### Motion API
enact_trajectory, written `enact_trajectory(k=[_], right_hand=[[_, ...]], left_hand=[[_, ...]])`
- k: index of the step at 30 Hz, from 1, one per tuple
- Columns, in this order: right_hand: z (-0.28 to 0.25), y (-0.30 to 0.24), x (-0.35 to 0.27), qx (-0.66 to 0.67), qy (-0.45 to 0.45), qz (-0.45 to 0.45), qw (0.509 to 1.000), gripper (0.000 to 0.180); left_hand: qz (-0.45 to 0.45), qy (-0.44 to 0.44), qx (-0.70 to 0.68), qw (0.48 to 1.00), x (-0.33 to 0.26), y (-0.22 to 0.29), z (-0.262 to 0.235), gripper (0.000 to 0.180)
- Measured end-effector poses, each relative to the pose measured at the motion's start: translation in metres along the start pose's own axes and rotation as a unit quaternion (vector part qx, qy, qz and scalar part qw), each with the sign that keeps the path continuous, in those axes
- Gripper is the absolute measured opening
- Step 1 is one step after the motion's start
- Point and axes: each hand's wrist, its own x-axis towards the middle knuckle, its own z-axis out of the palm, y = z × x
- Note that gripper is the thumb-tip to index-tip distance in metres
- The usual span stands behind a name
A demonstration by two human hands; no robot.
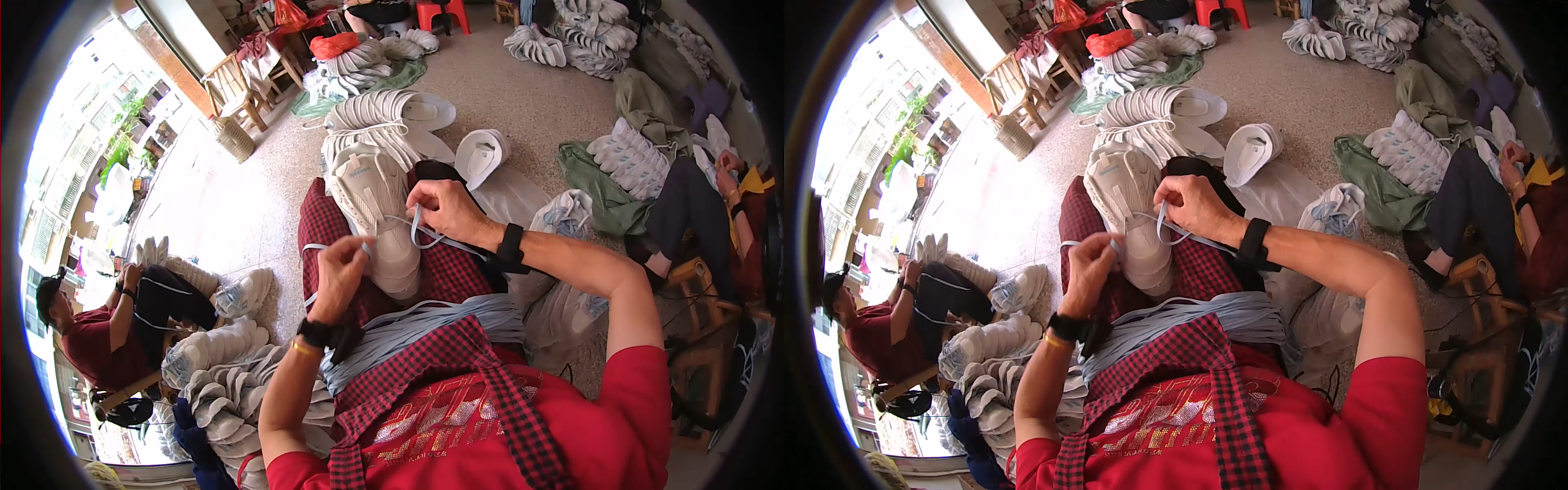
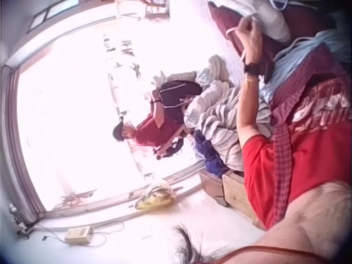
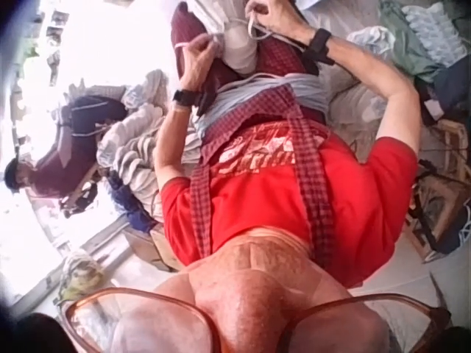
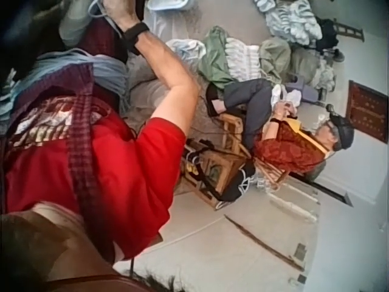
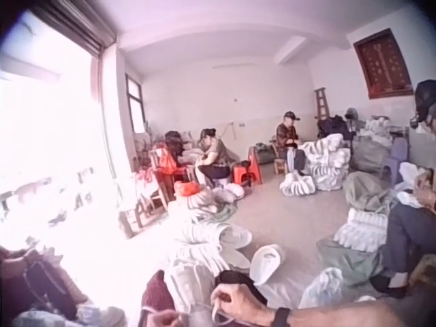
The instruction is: The recorder is threading laces into a white shoe while sitting in a group workshop.
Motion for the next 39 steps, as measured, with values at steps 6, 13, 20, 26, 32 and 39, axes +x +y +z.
enact_trajectory(k=[6,13,20,26,32,39], right_hand=[[0.007,0.007,0.002,0.035,0.058,-0.020,0.998,0.013],[0.009,0.008,0.000,-0.037,0.073,-0.069,0.994,0.016],[0.007,0.003,-0.001,-0.041,0.026,-0.035,0.998,0.015],[0.007,0.003,0.009,-0.024,0.040,0.018,0.999,0.015],[0.009,0.005,0.008,-0.049,0.072,0.024,0.996,0.014],[0.018,0.001,0.019,-0.107,0.044,-0.034,0.993,0.013]], left_hand=[[-0.027,0.079,0.017,0.996,-0.012,0.008,-0.006,0.018],[0.045,0.160,0.047,0.985,-0.006,-0.003,-0.021,0.018],[0.052,0.148,0.057,0.986,-0.011,0.011,-0.012,0.021],[0.041,0.175,0.021,0.984,-0.016,0.002,-0.016,0.023],[0.019,0.173,-0.033,0.984,-0.019,0.010,-0.010,0.020],[0.020,0.146,0.032,0.989,-0.007,0.005,-0.003,0.024]])
